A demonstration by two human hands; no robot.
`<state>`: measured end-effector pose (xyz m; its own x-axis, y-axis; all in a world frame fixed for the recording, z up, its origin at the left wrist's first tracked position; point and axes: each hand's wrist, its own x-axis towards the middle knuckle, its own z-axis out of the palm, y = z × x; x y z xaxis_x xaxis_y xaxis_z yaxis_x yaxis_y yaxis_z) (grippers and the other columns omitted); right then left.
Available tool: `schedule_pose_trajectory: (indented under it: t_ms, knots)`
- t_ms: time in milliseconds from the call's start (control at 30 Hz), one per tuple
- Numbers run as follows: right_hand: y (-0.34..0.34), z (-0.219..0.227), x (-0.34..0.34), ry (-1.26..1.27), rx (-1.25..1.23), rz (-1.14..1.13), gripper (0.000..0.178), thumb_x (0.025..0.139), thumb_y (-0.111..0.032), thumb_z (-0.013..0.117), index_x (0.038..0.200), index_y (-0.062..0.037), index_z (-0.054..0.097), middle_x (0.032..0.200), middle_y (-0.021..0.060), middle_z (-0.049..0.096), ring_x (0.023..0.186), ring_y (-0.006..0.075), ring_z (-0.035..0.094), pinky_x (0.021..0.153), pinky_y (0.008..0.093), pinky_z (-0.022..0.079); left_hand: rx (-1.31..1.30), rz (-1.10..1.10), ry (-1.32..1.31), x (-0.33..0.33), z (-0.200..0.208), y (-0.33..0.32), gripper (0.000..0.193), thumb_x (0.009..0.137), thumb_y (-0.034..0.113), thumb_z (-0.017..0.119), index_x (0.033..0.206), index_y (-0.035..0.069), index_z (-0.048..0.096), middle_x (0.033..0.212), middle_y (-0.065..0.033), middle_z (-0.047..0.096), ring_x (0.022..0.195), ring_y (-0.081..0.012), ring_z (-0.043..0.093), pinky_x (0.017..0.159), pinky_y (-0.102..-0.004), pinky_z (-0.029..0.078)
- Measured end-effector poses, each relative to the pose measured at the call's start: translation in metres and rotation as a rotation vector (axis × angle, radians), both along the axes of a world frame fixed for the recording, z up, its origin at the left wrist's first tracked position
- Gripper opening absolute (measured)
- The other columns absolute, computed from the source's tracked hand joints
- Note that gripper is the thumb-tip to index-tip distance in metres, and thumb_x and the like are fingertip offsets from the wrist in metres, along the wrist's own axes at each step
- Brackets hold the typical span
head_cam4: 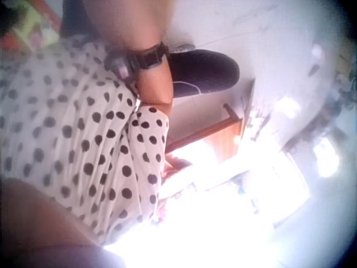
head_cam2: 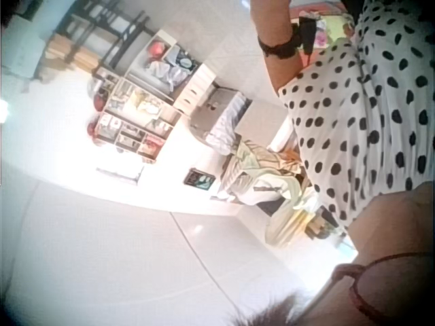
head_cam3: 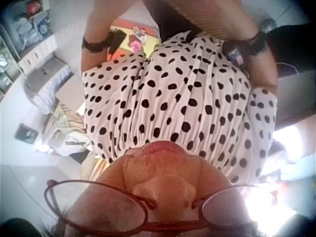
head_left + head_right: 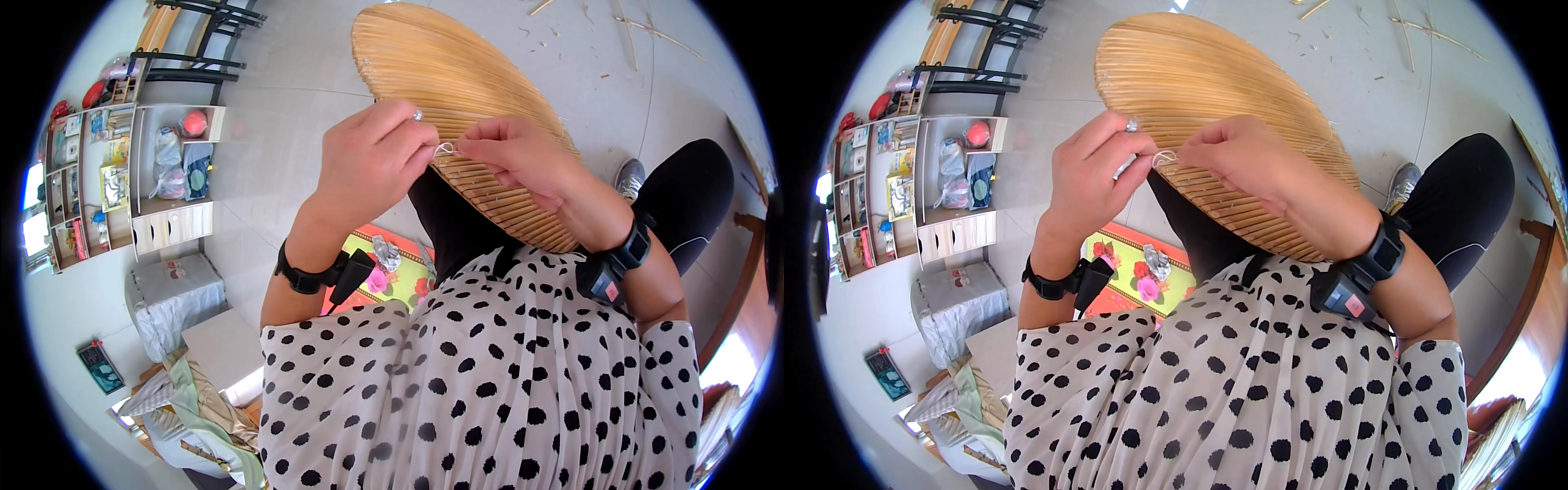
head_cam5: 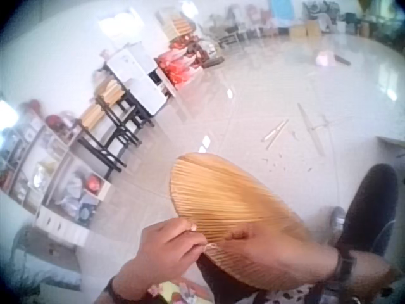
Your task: The person sews the edge of a woven basket using a needle and thread. They pull the thread through the basket's rim, tie knots, and trim the thread with scissors.
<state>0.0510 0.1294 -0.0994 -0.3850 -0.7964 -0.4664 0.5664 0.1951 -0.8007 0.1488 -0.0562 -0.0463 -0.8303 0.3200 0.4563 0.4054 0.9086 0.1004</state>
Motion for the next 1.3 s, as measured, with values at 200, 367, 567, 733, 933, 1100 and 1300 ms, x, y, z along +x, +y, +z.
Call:
schedule_pose_trajectory:
  t_ms: [200,367,567,733,933,1100,1300]
  knots:
    - [0.005,0.007,0.001,0.210,0.047,0.052,0.023,0.085,-0.024,0.073,0.089,-0.0018,0.072,0.075,0.0002,0.062,0.066,0.0075,0.052,0.058,0.0237,0.042,0.071,0.047,-0.023,0.004,0.005,-0.008,0.015,0.071,0.004,0.075,0.078,0.011,0.063,0.079,-0.0019,0.054,0.060,-0.0200,0.055,0.051,-0.0295,0.044]
    - [0.004,0.009,0.004,0.264,0.018,0.038,0.022,0.084,-0.022,0.073,0.090,-0.0008,0.073,0.076,0.0018,0.065,0.069,0.0089,0.056,0.062,0.0245,0.045,0.322,0.100,-0.247,0.009,0.020,-0.004,0.009,0.085,-0.001,0.066,0.090,0.003,0.060,0.096,-0.0093,0.067,0.068,-0.0128,0.058,0.060,-0.0249,0.047]
    - [0.000,0.007,0.006,0.330,-0.024,0.002,0.024,0.084,-0.022,0.072,0.090,0.0019,0.072,0.079,0.0050,0.068,0.071,0.0106,0.060,0.065,0.0260,0.048,0.991,0.015,-0.418,0.001,0.018,-0.001,0.002,0.096,0.003,0.055,0.097,0.003,0.053,0.089,-0.0085,0.070,0.065,-0.0090,0.059,0.061,-0.0231,0.049]
    - [-0.006,0.011,0.006,0.438,-0.006,0.008,0.024,0.084,-0.021,0.071,0.090,0.0025,0.072,0.075,0.0065,0.067,0.068,0.0116,0.060,0.063,0.0269,0.048,1.108,0.113,-0.529,-0.005,0.025,-0.004,0.004,0.099,0.007,0.052,0.100,0.003,0.051,0.081,-0.0086,0.068,0.062,-0.0095,0.058,0.059,-0.0218,0.046]
    - [-0.003,0.022,0.005,0.519,0.077,-0.009,0.023,0.084,-0.020,0.070,0.087,0.0025,0.072,0.072,0.0055,0.066,0.064,0.0119,0.058,0.060,0.0274,0.047,1.081,0.168,-0.521,-0.014,0.014,-0.012,0.006,0.099,0.008,0.052,0.100,0.001,0.052,0.073,-0.0047,0.062,0.061,-0.0091,0.056,0.056,-0.0217,0.045]
    - [-0.001,0.007,0.008,0.545,0.054,0.015,0.020,0.085,-0.017,0.069,0.087,0.0017,0.072,0.068,0.0057,0.065,0.060,0.0124,0.056,0.058,0.0280,0.046,1.053,0.220,-0.482,-0.014,0.006,-0.025,0.008,0.098,0.009,0.054,0.099,0.001,0.052,0.072,-0.0040,0.061,0.059,-0.0086,0.053,0.055,-0.0214,0.044]
    - [0.003,-0.010,0.012,0.606,0.057,0.045,0.016,0.086,-0.015,0.069,0.085,0.0008,0.069,0.065,0.0071,0.062,0.058,0.0132,0.055,0.056,0.0289,0.045,1.018,0.282,-0.452,-0.012,0.004,-0.037,0.009,0.098,0.009,0.054,0.099,0.000,0.053,0.070,-0.0033,0.060,0.057,-0.0075,0.051,0.053,-0.0208,0.042]
